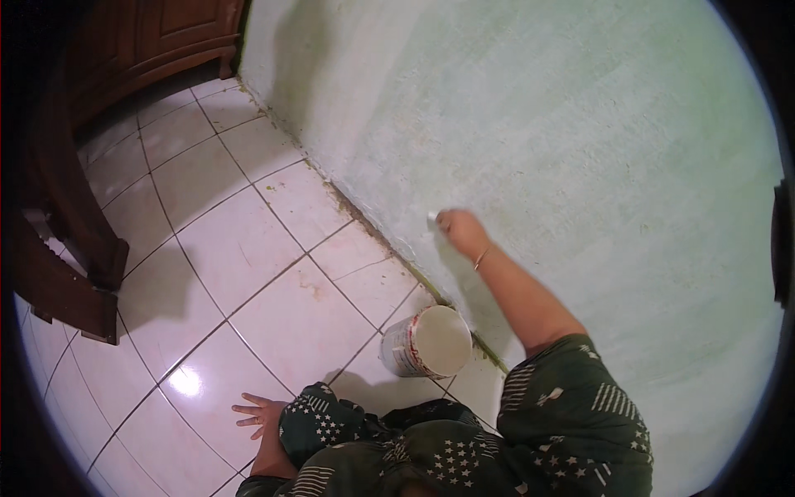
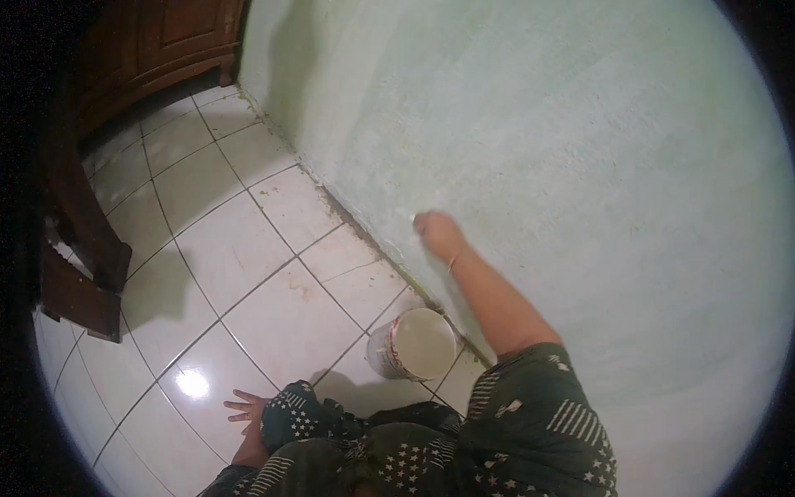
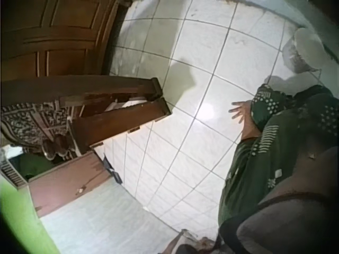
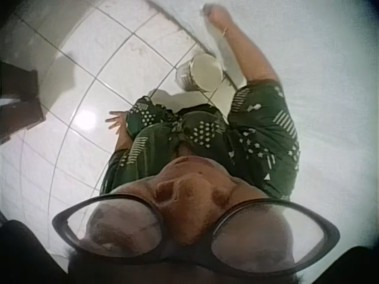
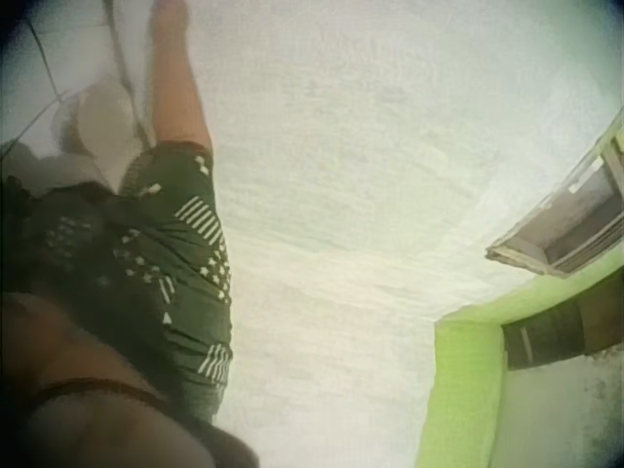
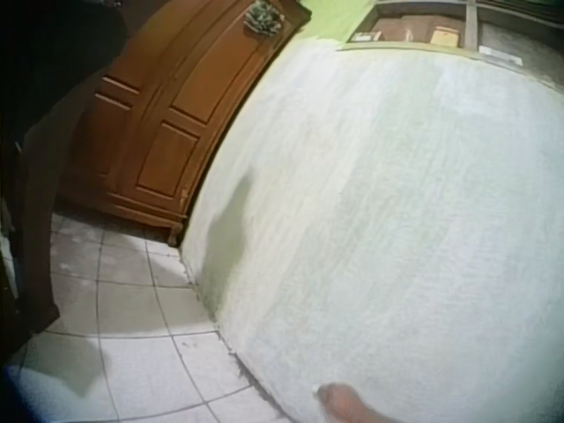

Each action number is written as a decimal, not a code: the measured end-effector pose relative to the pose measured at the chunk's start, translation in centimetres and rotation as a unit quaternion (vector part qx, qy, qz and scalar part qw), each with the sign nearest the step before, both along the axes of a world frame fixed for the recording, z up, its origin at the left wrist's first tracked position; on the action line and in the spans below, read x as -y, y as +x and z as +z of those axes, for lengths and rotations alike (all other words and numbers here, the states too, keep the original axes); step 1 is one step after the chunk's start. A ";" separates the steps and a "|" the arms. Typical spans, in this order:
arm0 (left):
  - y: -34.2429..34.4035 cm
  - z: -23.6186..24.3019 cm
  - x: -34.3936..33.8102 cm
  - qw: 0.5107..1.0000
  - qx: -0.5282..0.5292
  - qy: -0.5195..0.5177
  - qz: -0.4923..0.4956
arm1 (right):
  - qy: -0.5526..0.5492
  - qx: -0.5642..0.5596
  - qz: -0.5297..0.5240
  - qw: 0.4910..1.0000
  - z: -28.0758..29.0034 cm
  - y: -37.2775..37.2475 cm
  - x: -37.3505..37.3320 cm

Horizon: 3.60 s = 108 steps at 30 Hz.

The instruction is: The person paints a wall by repeatedly dipping a paintbrush into a bucket of paint and applying the paint onto the wall.

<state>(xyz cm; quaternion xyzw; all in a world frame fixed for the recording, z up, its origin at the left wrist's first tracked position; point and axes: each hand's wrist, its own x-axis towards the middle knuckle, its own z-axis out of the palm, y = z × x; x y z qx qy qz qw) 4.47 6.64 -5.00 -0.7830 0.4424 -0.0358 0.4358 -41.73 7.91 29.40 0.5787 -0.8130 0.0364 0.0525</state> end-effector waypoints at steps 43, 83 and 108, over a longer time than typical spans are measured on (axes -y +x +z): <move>-0.3 0.8 -0.5 0.980 -0.158 -0.120 0.008 | -0.303 -0.259 -0.073 0.914 21.5 7.2 -5.5; -2.1 5.7 0.9 0.974 -0.211 -0.050 0.065 | 0.006 0.060 -0.040 0.997 -4.0 3.2 7.3; -1.0 5.1 0.3 0.966 -0.244 -0.057 0.058 | -0.066 0.108 -0.031 0.992 3.5 3.0 3.7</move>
